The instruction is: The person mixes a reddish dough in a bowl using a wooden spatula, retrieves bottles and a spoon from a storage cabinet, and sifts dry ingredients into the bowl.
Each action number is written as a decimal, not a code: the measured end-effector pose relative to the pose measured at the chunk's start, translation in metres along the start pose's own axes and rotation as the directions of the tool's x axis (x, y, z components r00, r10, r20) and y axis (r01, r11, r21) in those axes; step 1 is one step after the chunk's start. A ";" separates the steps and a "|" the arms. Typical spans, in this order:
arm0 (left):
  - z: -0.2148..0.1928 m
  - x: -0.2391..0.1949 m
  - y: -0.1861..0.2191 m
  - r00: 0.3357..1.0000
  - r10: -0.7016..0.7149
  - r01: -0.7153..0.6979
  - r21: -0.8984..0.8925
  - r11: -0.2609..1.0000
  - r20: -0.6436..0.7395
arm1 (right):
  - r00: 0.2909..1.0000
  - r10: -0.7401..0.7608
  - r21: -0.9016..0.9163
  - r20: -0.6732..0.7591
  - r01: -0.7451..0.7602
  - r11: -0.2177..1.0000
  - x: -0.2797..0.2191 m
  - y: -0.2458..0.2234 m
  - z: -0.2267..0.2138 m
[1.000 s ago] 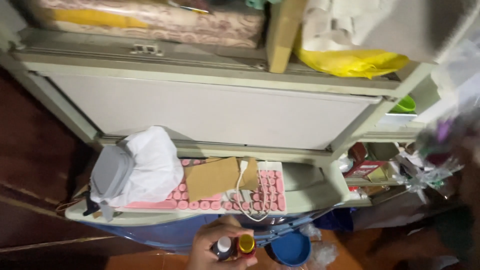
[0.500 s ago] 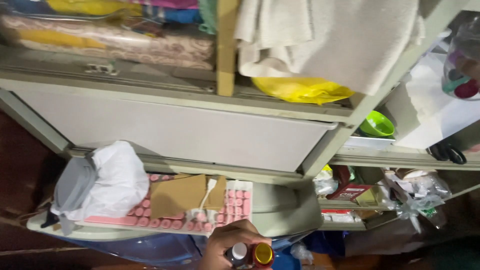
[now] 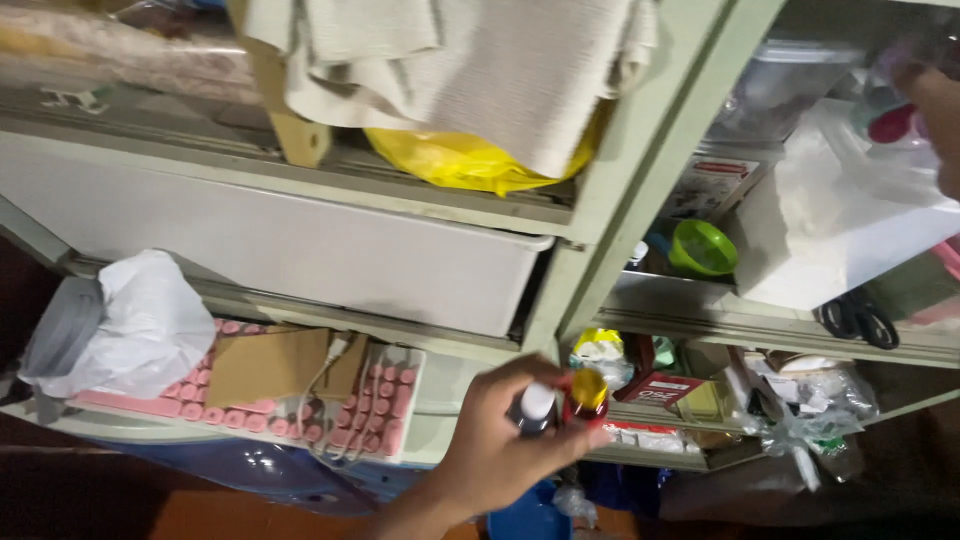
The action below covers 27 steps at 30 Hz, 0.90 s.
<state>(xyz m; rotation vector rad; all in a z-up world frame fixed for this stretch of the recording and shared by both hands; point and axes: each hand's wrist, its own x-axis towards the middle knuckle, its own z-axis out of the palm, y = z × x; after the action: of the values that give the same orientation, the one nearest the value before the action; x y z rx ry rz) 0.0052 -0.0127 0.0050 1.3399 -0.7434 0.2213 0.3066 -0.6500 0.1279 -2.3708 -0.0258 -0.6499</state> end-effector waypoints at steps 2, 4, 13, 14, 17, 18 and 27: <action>0.019 0.021 0.000 0.999 0.020 -0.021 -0.021 1.000 -0.034 | 1.000 -0.002 -0.007 0.006 0.002 1.000 0.007 -0.035 0.017; 0.035 0.042 0.002 0.996 -0.093 0.093 -0.009 0.996 0.013 | 0.883 0.415 -0.037 -0.217 -0.433 0.901 -0.001 -0.084 0.020; 0.097 0.097 -0.023 0.979 -0.201 0.202 -0.046 0.978 0.015 | 0.939 0.176 -0.150 -0.297 -0.228 0.962 0.014 -0.086 0.009; 0.101 0.099 -0.028 0.979 -0.202 0.203 -0.044 0.978 0.007 | 0.941 0.173 -0.149 -0.291 -0.223 0.963 0.027 -0.069 0.011; 0.107 0.105 -0.037 0.982 -0.185 0.185 0.015 0.983 -0.026 | 0.968 0.076 -0.119 -0.238 -0.107 0.987 0.072 -0.019 0.014; 0.108 0.108 -0.035 0.974 -0.227 0.227 0.049 0.973 -0.015 | 0.962 0.241 -0.082 -0.128 -0.253 0.964 0.091 0.000 0.014; 0.126 0.120 -0.055 0.972 -0.142 0.121 -0.120 0.985 -0.189 | 0.995 0.099 -0.130 -0.021 -0.101 0.986 0.062 -0.007 -0.037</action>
<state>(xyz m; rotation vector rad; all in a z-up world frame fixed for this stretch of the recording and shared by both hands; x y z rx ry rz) 0.0802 -0.1755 0.0385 1.2395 -0.4911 0.2013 0.3433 -0.6765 0.1853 -2.4750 0.1457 -0.6381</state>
